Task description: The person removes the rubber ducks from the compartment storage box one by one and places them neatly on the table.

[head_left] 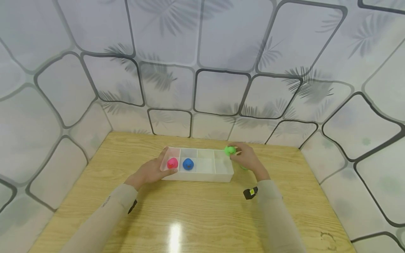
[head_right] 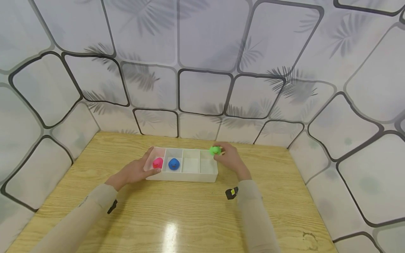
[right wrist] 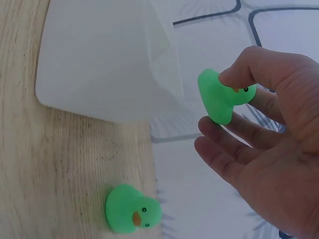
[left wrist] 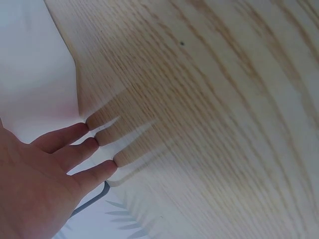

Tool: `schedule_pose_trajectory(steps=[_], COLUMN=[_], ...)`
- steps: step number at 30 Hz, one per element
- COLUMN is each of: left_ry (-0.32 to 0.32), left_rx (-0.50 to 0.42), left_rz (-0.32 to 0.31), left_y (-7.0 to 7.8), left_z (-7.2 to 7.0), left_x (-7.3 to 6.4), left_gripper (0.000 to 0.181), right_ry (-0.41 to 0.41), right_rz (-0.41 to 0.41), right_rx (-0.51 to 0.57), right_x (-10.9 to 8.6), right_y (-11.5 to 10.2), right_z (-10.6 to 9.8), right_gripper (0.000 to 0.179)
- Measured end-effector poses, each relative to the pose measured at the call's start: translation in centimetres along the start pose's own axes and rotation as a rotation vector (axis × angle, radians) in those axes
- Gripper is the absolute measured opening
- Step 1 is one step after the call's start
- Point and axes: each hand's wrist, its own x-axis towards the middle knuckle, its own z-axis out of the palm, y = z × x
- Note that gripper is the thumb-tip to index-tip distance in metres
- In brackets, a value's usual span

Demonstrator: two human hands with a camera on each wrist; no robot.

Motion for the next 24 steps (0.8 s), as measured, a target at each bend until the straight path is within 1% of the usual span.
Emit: schedule_pose_trajectory(steps=[3, 7, 15, 21, 24], left_ry=[0.002, -0.001, 0.000, -0.001, 0.000], left_rx=[0.005, 0.006, 0.011, 0.012, 0.009], left_rz=[0.000, -0.006, -0.007, -0.009, -0.008], left_y=[0.1, 0.2, 0.2, 0.2, 0.2], left_z=[0.0, 0.0, -0.1, -0.1, -0.1], left_x=[0.0, 0.0, 0.0, -0.1, -0.1], left_gripper=[0.115, 0.114, 0.114, 0.114, 0.114], right_ry=[0.016, 0.037, 0.078, 0.091, 0.097], right_rz=[-0.002, 0.015, 0.033, 0.048, 0.062], right_rx=[0.013, 0.029, 0.013, 0.021, 0.047], right_x=[-0.3, -0.6, -1.3, -1.8, -2.2], right_y=[0.5, 1.4, 3.0, 3.9, 4.2], right_z=[-0.5, -1.2, -2.4, -3.3, -3.8], right_gripper=[0.048, 0.049, 0.051, 0.052, 0.052])
